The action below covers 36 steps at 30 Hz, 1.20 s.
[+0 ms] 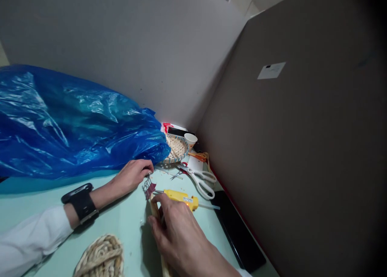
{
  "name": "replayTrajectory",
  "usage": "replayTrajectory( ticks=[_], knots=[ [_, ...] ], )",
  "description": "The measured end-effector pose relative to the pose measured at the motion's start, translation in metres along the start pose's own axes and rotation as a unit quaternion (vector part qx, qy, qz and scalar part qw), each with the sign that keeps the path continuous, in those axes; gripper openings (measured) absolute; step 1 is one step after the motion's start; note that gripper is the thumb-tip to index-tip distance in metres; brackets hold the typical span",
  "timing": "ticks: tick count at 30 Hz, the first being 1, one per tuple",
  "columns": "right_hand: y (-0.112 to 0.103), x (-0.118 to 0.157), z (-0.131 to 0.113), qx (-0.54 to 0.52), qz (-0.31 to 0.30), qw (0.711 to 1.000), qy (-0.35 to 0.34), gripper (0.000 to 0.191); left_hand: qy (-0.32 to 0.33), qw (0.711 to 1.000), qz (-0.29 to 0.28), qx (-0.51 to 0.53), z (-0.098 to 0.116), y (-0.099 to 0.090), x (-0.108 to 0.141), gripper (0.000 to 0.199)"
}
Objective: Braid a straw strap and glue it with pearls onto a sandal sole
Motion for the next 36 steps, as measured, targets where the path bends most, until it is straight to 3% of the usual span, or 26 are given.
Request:
replayTrajectory(
  ticks=[5, 10, 14, 18, 22, 24, 28, 31, 36],
  knots=[
    [0.004, 0.007, -0.001, 0.007, -0.029, 0.999, 0.015, 0.015, -0.012, 1.000, 0.009, -0.007, 0.005, -0.009, 0.010, 0.021],
    [0.000, 0.011, -0.001, -0.051, -0.020, 0.998, 0.015, 0.009, -0.072, 0.996, 0.042, 0.033, 0.006, -0.027, 0.040, 0.022],
    [-0.003, 0.013, -0.001, -0.109, 0.008, 0.994, -0.008, 0.013, -0.122, 0.975, -0.025, 0.183, 0.006, -0.001, 0.065, 0.039],
    [-0.002, 0.013, -0.001, -0.168, 0.015, 0.985, -0.024, 0.018, -0.187, 0.922, -0.054, 0.335, 0.014, 0.026, 0.080, 0.047],
    [0.002, 0.012, 0.003, -0.169, 0.017, 0.985, -0.022, 0.007, -0.237, 0.885, -0.042, 0.399, 0.022, 0.031, 0.086, 0.049],
    [0.006, 0.012, 0.006, -0.162, 0.006, 0.987, -0.011, 0.014, -0.245, 0.879, -0.039, 0.407, 0.022, 0.031, 0.089, 0.048],
    [0.009, 0.012, 0.009, -0.146, -0.008, 0.989, 0.004, 0.028, -0.250, 0.885, -0.036, 0.392, 0.019, 0.034, 0.091, 0.044],
    [0.008, 0.010, 0.009, -0.138, -0.007, 0.990, 0.000, 0.028, -0.231, 0.908, -0.035, 0.348, 0.021, 0.031, 0.089, 0.039],
    [0.006, 0.007, 0.007, -0.139, -0.008, 0.990, -0.020, 0.033, -0.133, 0.976, -0.004, 0.174, 0.037, -0.009, 0.097, 0.029]
  ],
)
Point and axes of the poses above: each hand's wrist, its own x-axis away from the middle knuckle, its own y-axis out of the palm, z = x × y, the point moved 8 cm from there along -x, towards the middle knuckle, and after that the axes turned 10 degrees about y, right-handed, at the moved point
